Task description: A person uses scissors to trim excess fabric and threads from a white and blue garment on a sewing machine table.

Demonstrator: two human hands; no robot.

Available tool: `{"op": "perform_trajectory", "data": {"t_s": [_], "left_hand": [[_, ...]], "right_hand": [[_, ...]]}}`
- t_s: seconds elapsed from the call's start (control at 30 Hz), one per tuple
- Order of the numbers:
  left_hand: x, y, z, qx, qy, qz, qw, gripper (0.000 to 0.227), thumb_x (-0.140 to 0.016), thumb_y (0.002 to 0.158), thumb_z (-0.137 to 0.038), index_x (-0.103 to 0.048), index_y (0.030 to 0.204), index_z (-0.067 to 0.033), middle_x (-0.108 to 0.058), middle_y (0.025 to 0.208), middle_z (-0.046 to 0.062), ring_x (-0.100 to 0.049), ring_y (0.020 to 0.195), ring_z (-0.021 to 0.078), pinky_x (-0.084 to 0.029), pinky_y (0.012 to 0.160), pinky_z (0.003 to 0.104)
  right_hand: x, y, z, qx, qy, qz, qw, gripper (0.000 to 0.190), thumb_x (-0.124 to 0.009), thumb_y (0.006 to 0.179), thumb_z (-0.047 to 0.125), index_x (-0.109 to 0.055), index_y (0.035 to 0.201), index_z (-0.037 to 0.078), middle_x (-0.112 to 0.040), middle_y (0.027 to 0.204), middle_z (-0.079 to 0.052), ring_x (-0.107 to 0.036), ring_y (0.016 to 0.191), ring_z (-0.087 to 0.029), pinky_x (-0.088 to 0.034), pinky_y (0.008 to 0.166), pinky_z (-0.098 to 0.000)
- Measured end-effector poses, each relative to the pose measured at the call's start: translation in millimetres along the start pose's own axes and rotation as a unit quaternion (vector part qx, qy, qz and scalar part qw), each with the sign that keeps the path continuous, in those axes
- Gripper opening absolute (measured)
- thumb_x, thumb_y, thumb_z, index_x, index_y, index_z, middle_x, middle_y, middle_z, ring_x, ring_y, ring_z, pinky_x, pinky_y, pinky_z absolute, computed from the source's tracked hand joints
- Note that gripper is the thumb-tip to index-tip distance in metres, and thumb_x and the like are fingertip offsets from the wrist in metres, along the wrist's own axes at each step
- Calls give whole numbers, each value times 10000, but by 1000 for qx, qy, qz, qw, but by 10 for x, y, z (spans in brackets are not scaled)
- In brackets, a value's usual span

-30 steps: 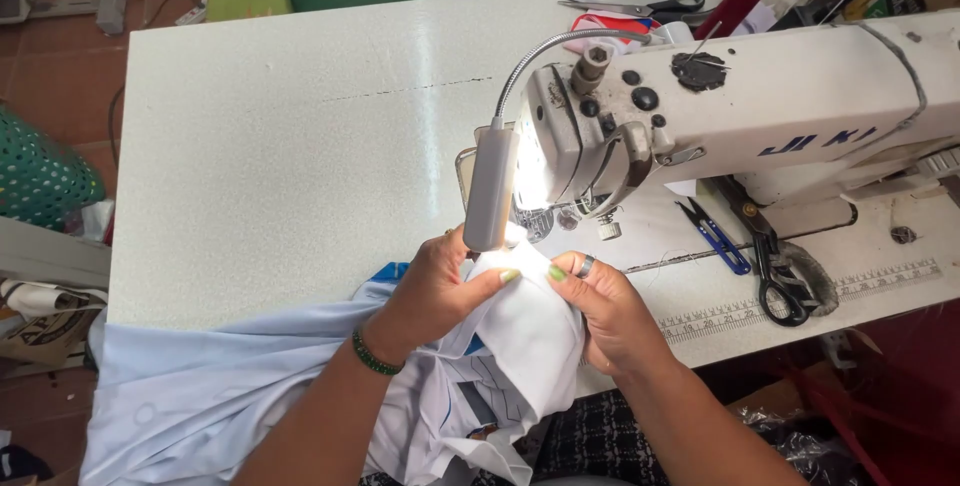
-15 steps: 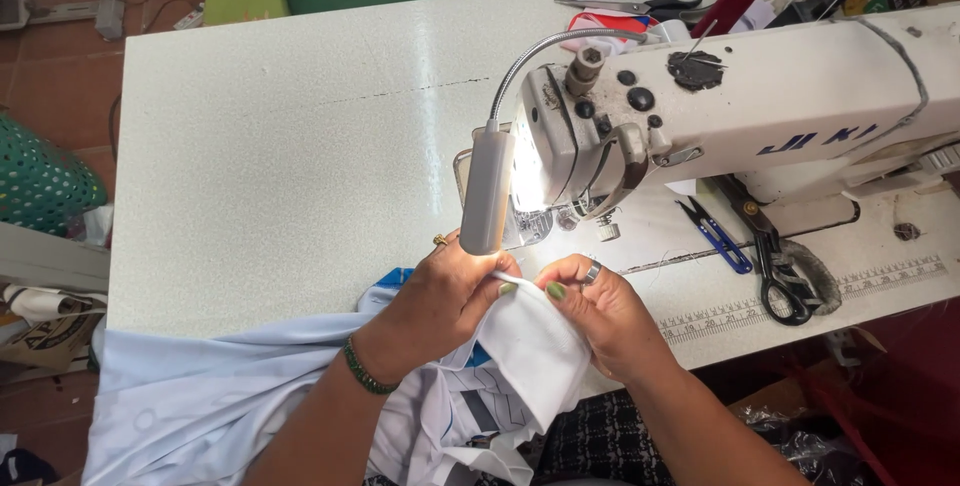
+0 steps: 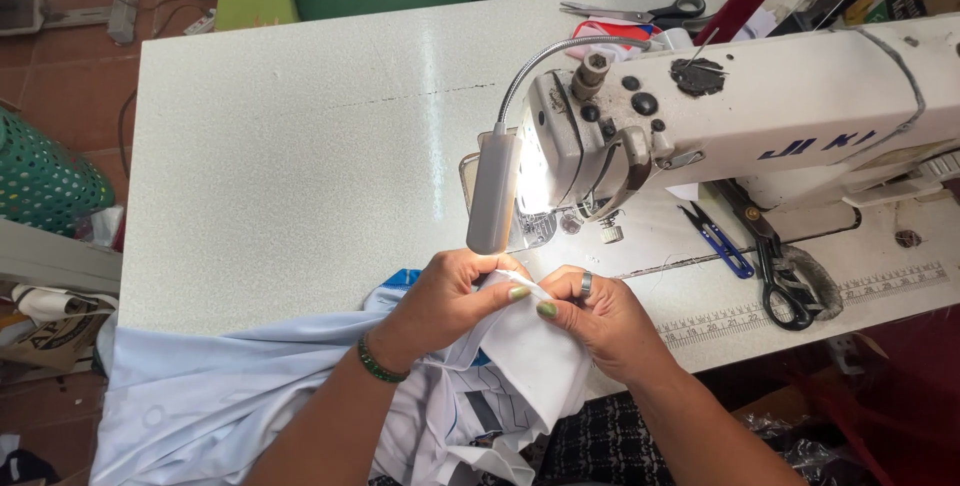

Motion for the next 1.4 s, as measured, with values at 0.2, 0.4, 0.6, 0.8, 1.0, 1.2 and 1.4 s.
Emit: {"op": "perform_trajectory", "data": {"t_s": [0.2,0.4,0.6,0.8,1.0,1.2,1.4], "left_hand": [[-64,37,376,46,46,-41,997,283,-591,895,-169,-691,933,93,-672,712,194,-634,619,204,-545,537,307],[-305,130,580,73,225,-141,961,271,-602,869,-283,-514,727,-69,-483,683,29,-444,665,211,-383,605,341],[-469,383,808,40,509,-133,850,207,-603,858,-316,-502,850,-136,-508,644,98,-551,551,352,-454,458,487],[-301,472,547,-38,428,-114,895,168,-591,805,-182,-480,916,-124,-522,823,82,-538,721,306,-444,620,448],[-266,523,222,-339,594,-133,717,162,-508,860,85,-533,755,-36,-414,655,99,-518,738,350,-283,841,545],[-569,339,536,-242,714,-46,655,172,-423,901,-96,-556,1011,-88,-533,947,113,-562,887,238,-450,807,343],[-805,101,430,-50,684,-101,721,481,-347,850,-152,-522,1289,-67,-542,1333,146,-546,1205,247,-462,697,302]], "right_hand": [[52,42,-48,4,-104,-11,995,188,-711,823,188,-735,741,20,-621,738,-88,-572,676,-146,-505,646,-298],[-16,37,-32,-162,-121,-50,978,191,-675,793,202,-701,903,48,-705,856,24,-576,655,-90,-467,614,-228],[175,228,-403,-4,-408,36,912,264,-593,842,244,-577,1076,125,-638,795,-26,-585,737,-227,-464,706,-343],[404,472,-458,296,-521,154,786,238,-586,889,256,-673,997,63,-617,814,-69,-568,786,-269,-480,734,-381],[525,559,-398,369,-493,155,773,131,-604,876,269,-685,903,170,-585,1014,-102,-580,871,-274,-429,786,-389],[538,608,-277,409,-475,165,761,86,-600,874,171,-641,881,95,-600,986,-93,-555,927,-299,-404,907,-424],[565,609,-301,409,-531,155,726,219,-538,915,262,-658,1037,125,-572,958,-40,-528,948,-291,-399,905,-434]]}}
Point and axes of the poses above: each hand's wrist, its own y-axis towards the middle knuckle, its own x-axis out of the back of the hand, z = x × y, the point moved 1 cm from there along y, towards the middle knuckle
